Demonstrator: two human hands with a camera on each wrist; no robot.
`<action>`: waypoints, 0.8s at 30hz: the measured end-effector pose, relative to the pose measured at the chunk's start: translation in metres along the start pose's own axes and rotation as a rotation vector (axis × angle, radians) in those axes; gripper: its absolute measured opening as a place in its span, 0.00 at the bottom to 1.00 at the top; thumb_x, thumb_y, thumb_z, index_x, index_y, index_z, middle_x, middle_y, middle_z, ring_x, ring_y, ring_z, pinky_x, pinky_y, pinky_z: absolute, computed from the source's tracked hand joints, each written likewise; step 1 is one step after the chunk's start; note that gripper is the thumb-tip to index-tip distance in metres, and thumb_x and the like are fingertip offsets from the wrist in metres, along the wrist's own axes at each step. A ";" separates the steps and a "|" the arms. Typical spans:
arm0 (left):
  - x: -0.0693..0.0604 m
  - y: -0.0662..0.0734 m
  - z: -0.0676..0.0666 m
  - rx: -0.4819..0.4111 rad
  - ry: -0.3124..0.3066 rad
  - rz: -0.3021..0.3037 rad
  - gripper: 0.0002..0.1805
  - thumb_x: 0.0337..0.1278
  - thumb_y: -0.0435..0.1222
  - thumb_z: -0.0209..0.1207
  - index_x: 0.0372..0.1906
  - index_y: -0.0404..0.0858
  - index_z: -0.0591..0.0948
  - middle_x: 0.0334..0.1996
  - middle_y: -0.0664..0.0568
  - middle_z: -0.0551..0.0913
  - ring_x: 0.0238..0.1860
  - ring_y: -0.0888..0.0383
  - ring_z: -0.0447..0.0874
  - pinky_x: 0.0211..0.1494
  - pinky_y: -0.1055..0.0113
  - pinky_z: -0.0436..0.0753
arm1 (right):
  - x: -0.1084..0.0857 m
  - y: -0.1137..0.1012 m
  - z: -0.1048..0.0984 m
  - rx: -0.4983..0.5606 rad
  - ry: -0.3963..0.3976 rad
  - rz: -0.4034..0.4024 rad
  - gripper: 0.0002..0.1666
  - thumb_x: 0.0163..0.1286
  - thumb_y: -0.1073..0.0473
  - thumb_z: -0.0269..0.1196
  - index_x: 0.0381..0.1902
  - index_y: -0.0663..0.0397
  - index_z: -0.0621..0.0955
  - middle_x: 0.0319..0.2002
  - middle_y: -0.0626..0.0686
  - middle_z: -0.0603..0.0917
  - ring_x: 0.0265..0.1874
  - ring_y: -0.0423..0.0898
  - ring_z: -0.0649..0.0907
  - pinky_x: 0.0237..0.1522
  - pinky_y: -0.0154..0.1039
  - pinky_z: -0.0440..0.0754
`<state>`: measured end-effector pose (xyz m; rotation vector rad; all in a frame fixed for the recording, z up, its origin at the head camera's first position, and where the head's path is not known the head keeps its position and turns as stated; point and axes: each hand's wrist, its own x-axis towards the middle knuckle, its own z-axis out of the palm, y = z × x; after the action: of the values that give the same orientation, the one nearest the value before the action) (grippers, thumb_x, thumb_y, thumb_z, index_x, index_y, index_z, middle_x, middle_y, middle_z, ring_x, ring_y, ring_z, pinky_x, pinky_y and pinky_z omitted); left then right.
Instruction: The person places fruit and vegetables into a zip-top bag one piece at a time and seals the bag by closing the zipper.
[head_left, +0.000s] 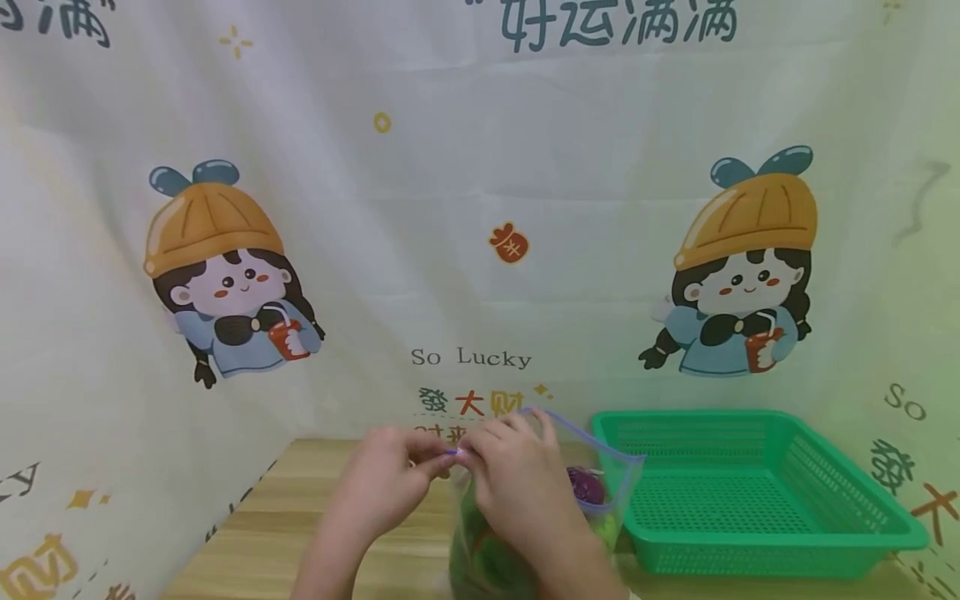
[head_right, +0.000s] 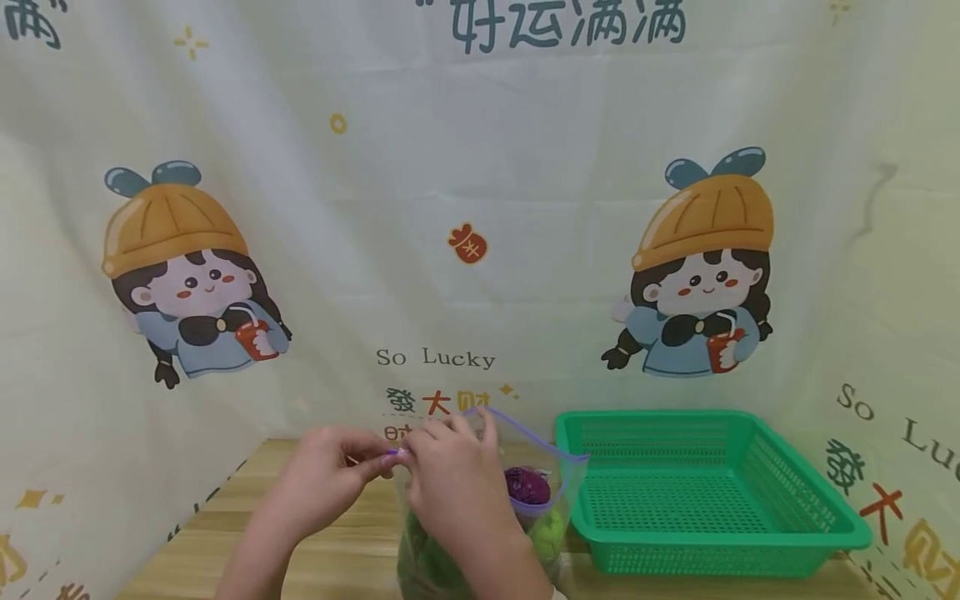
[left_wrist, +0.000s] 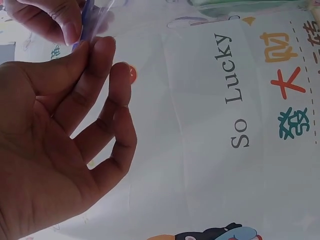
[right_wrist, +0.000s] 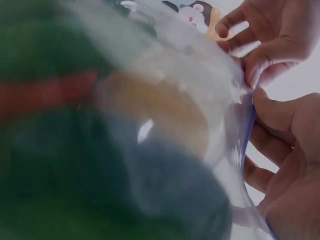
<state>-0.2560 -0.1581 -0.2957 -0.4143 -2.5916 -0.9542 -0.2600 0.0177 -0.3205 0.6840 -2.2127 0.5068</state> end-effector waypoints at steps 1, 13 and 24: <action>-0.001 0.000 0.000 0.002 0.005 -0.004 0.06 0.65 0.36 0.71 0.33 0.50 0.93 0.30 0.59 0.91 0.31 0.64 0.83 0.33 0.65 0.81 | -0.001 0.001 -0.001 -0.014 -0.004 -0.011 0.04 0.75 0.52 0.68 0.39 0.41 0.89 0.44 0.40 0.92 0.50 0.45 0.86 0.73 0.72 0.71; 0.000 -0.008 -0.003 0.009 0.028 -0.126 0.04 0.64 0.38 0.71 0.39 0.48 0.94 0.33 0.56 0.93 0.34 0.59 0.84 0.34 0.63 0.78 | -0.009 0.035 -0.013 -0.141 0.016 -0.061 0.03 0.66 0.52 0.77 0.36 0.39 0.91 0.38 0.36 0.93 0.47 0.42 0.85 0.73 0.72 0.71; 0.005 -0.020 -0.006 -0.009 0.014 -0.160 0.05 0.66 0.38 0.70 0.42 0.47 0.94 0.35 0.57 0.94 0.39 0.59 0.89 0.44 0.58 0.86 | -0.018 0.063 -0.022 -0.194 -0.041 -0.041 0.03 0.65 0.52 0.77 0.34 0.38 0.91 0.36 0.34 0.92 0.49 0.43 0.85 0.75 0.75 0.66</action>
<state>-0.2664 -0.1763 -0.3007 -0.2048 -2.6403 -1.0173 -0.2755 0.0844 -0.3289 0.6402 -2.2450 0.2546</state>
